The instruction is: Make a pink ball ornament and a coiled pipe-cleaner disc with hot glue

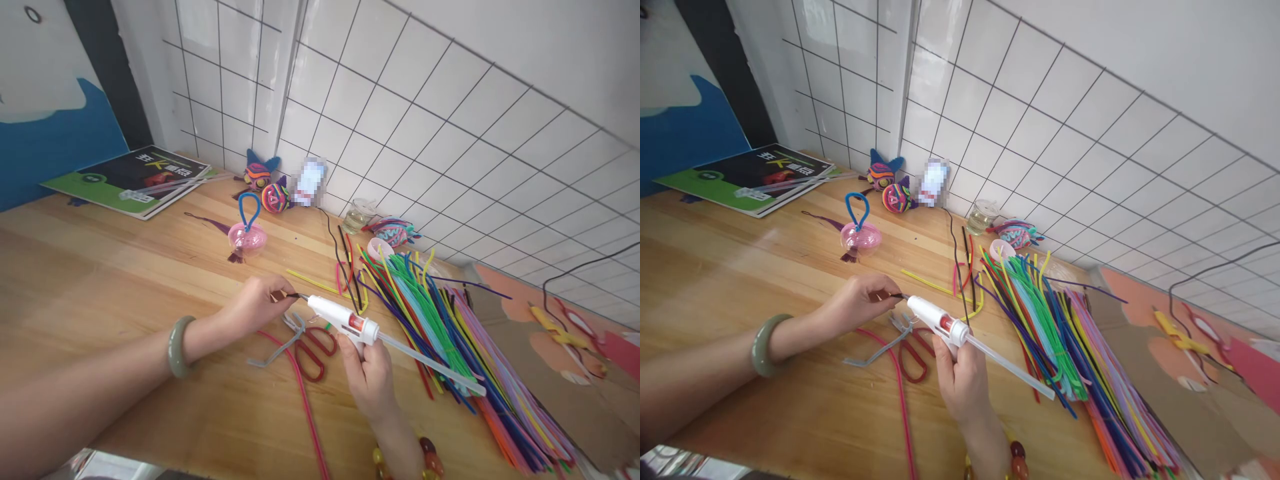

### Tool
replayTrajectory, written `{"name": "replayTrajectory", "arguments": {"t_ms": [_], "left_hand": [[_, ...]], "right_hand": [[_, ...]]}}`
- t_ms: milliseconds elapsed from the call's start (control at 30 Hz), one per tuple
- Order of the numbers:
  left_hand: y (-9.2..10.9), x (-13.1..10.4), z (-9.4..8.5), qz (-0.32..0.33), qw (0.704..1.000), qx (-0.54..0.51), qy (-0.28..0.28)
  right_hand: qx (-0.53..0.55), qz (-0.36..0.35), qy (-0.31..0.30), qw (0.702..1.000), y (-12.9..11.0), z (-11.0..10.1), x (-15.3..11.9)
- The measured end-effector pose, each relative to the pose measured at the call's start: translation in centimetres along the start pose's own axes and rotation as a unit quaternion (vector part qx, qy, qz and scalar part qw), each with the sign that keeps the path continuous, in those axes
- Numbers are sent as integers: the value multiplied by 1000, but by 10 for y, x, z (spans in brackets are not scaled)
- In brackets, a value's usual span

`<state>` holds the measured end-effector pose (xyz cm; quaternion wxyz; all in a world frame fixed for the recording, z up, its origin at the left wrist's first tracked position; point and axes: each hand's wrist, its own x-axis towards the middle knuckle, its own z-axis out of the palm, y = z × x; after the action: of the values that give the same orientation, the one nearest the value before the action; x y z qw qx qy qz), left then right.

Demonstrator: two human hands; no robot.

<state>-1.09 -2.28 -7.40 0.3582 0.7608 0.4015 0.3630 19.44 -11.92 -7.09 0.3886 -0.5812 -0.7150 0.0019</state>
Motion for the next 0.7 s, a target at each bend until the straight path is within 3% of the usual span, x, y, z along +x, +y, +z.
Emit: {"name": "replayTrajectory", "arguments": {"t_ms": [700], "left_hand": [[0,1,1,7,1000,9,-4]], "right_hand": [[4,16,-6,1000,-1,-1,1]]}}
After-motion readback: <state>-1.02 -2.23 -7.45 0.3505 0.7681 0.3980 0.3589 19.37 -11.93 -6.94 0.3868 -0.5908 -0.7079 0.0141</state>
